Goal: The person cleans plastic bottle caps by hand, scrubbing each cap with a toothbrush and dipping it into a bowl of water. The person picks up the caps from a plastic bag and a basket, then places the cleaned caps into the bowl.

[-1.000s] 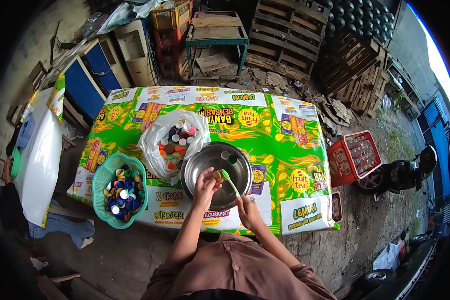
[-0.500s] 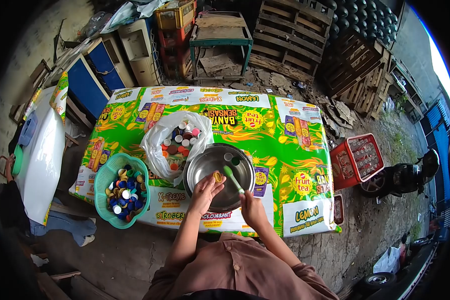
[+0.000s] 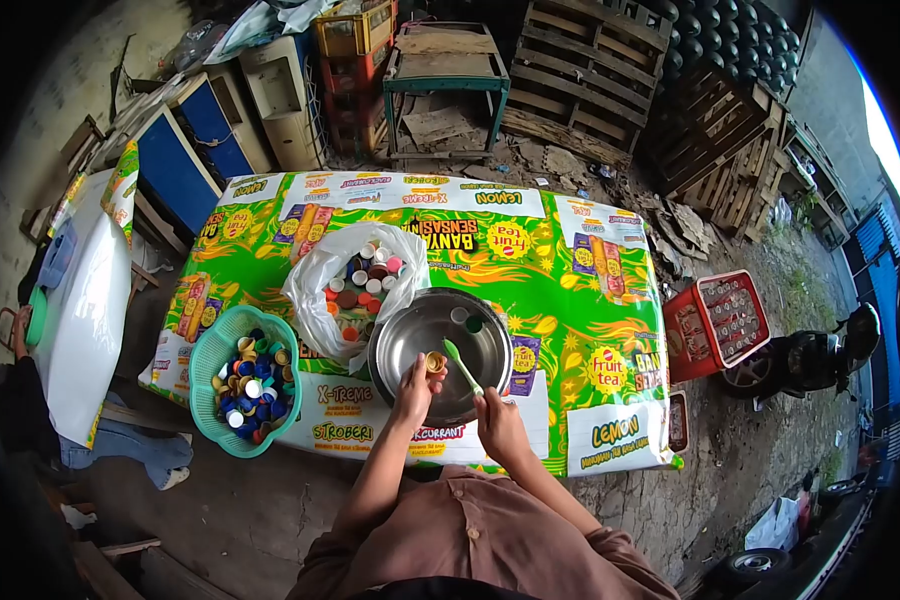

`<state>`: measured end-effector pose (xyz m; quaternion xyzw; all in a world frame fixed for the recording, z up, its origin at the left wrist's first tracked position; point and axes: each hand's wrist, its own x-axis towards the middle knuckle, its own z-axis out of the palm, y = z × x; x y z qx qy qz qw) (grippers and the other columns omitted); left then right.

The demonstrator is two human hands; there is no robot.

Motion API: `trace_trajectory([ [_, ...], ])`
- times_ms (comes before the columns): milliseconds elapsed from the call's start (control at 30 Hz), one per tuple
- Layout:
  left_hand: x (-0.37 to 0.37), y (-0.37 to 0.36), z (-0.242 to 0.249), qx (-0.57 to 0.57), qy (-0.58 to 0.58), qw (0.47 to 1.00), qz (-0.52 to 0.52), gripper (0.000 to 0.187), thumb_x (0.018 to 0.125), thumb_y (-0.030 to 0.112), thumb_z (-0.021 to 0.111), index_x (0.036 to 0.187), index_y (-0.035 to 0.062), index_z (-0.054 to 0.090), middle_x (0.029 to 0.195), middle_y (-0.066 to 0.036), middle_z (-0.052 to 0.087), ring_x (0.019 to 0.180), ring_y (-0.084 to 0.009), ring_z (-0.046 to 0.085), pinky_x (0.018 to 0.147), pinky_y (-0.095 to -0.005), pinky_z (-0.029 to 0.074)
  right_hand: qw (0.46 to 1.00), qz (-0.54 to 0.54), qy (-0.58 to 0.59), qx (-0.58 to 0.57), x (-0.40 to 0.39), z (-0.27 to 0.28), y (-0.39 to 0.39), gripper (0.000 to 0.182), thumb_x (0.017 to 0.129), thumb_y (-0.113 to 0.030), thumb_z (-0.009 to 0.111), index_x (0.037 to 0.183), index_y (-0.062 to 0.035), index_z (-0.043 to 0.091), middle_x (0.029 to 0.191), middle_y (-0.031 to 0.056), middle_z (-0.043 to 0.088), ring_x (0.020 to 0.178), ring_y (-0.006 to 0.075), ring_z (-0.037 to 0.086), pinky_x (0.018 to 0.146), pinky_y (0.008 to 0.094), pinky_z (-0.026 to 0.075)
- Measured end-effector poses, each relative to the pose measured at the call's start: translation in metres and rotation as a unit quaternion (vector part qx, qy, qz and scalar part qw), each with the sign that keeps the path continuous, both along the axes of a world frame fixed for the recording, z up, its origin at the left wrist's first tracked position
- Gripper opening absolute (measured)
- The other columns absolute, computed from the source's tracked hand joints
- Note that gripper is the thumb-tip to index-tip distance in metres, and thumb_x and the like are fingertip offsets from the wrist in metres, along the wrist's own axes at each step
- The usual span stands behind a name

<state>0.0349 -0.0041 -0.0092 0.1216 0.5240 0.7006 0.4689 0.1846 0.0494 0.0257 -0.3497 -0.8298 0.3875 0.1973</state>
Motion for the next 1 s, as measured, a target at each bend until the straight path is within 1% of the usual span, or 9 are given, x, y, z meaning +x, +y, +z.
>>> trace_trajectory([
  [133, 0.001, 0.001, 0.007, 0.036, -0.027, 0.999, 0.024, 0.039, 0.092, 0.037, 0.033, 0.094, 0.0033, 0.053, 0.080, -0.004, 0.054, 0.067, -0.0084, 0.045, 0.057, -0.0214, 0.036, 0.998, 0.045, -0.030, 0.017, 0.006, 0.008, -0.008, 0.017, 0.087, -0.020, 0.044, 0.079, -0.0049, 0.040, 0.050, 0.0222, 0.049, 0.049, 0.0419, 0.050, 0.042, 0.0490, 0.037],
  [200, -0.002, -0.001, -0.001, -0.052, 0.101, 0.993, -0.045, 0.042, 0.092, 0.038, 0.031, 0.090, 0.0030, 0.053, 0.075, -0.004, 0.052, 0.063, -0.0089, 0.043, 0.055, -0.0217, 0.035, 0.998, 0.030, -0.048, 0.036, 0.010, 0.006, 0.004, 0.017, 0.086, -0.019, 0.044, 0.080, -0.0048, 0.040, 0.051, 0.0219, 0.049, 0.049, 0.0415, 0.051, 0.043, 0.0490, 0.038],
  [267, 0.001, 0.000, 0.004, -0.060, 0.079, 0.994, -0.036, 0.044, 0.092, 0.039, 0.029, 0.085, 0.0031, 0.053, 0.070, -0.003, 0.050, 0.058, -0.0093, 0.039, 0.054, -0.0215, 0.034, 0.998, -0.001, -0.039, 0.050, 0.014, 0.012, 0.006, 0.016, 0.086, -0.020, 0.046, 0.080, -0.0055, 0.040, 0.052, 0.0201, 0.051, 0.049, 0.0399, 0.052, 0.043, 0.0486, 0.039],
  [333, 0.000, 0.000, 0.009, 0.009, -0.022, 0.999, -0.035, 0.044, 0.092, 0.038, 0.027, 0.082, 0.0034, 0.053, 0.066, -0.002, 0.048, 0.055, -0.0093, 0.038, 0.053, -0.0211, 0.033, 0.992, 0.064, -0.066, 0.083, 0.018, 0.019, 0.001, 0.017, 0.086, -0.022, 0.046, 0.081, -0.0062, 0.041, 0.052, 0.0191, 0.052, 0.048, 0.0390, 0.052, 0.042, 0.0478, 0.040],
  [467, -0.009, 0.001, 0.003, -0.033, 0.083, 0.989, -0.121, 0.044, 0.093, 0.039, 0.026, 0.082, 0.0046, 0.052, 0.065, -0.001, 0.045, 0.055, -0.0087, 0.037, 0.053, -0.0206, 0.031, 0.990, 0.054, -0.090, 0.089, 0.021, 0.016, 0.012, 0.017, 0.085, -0.023, 0.046, 0.081, -0.0070, 0.041, 0.052, 0.0187, 0.052, 0.048, 0.0385, 0.052, 0.041, 0.0470, 0.040],
  [667, -0.011, 0.004, 0.018, -0.072, 0.144, 0.981, -0.108, 0.049, 0.093, 0.040, 0.023, 0.080, 0.0035, 0.054, 0.062, 0.001, 0.042, 0.053, -0.0077, 0.035, 0.051, -0.0199, 0.029, 0.991, 0.037, -0.097, 0.085, 0.024, 0.015, 0.007, 0.017, 0.086, -0.024, 0.045, 0.084, -0.0073, 0.041, 0.051, 0.0183, 0.051, 0.048, 0.0385, 0.053, 0.041, 0.0469, 0.040],
  [867, -0.001, 0.010, 0.020, -0.012, 0.004, 0.998, -0.059, 0.050, 0.092, 0.042, 0.027, 0.082, 0.0032, 0.057, 0.058, 0.002, 0.041, 0.050, -0.0068, 0.036, 0.048, -0.0199, 0.030, 0.995, 0.040, -0.072, 0.061, 0.017, 0.011, 0.001, 0.017, 0.086, -0.023, 0.045, 0.081, -0.0071, 0.040, 0.054, 0.0199, 0.053, 0.050, 0.0398, 0.053, 0.044, 0.0485, 0.040],
  [933, -0.004, 0.008, 0.012, -0.021, 0.023, 0.996, -0.084, 0.047, 0.092, 0.041, 0.028, 0.086, 0.0032, 0.056, 0.060, 0.001, 0.043, 0.053, -0.0074, 0.038, 0.049, -0.0202, 0.031, 0.994, 0.021, -0.086, 0.057, 0.017, 0.011, 0.012, 0.018, 0.086, -0.024, 0.045, 0.082, -0.0071, 0.040, 0.054, 0.0214, 0.052, 0.051, 0.0406, 0.053, 0.045, 0.0490, 0.041],
  [1000, -0.001, 0.005, 0.010, 0.046, -0.103, 0.990, -0.085, 0.041, 0.092, 0.038, 0.031, 0.091, 0.0042, 0.053, 0.068, -0.001, 0.047, 0.058, -0.0082, 0.041, 0.052, -0.0209, 0.032, 0.998, -0.006, -0.041, 0.036, 0.012, 0.009, 0.009, 0.018, 0.086, -0.024, 0.045, 0.082, -0.0068, 0.041, 0.054, 0.0223, 0.052, 0.051, 0.0413, 0.053, 0.045, 0.0496, 0.040],
])
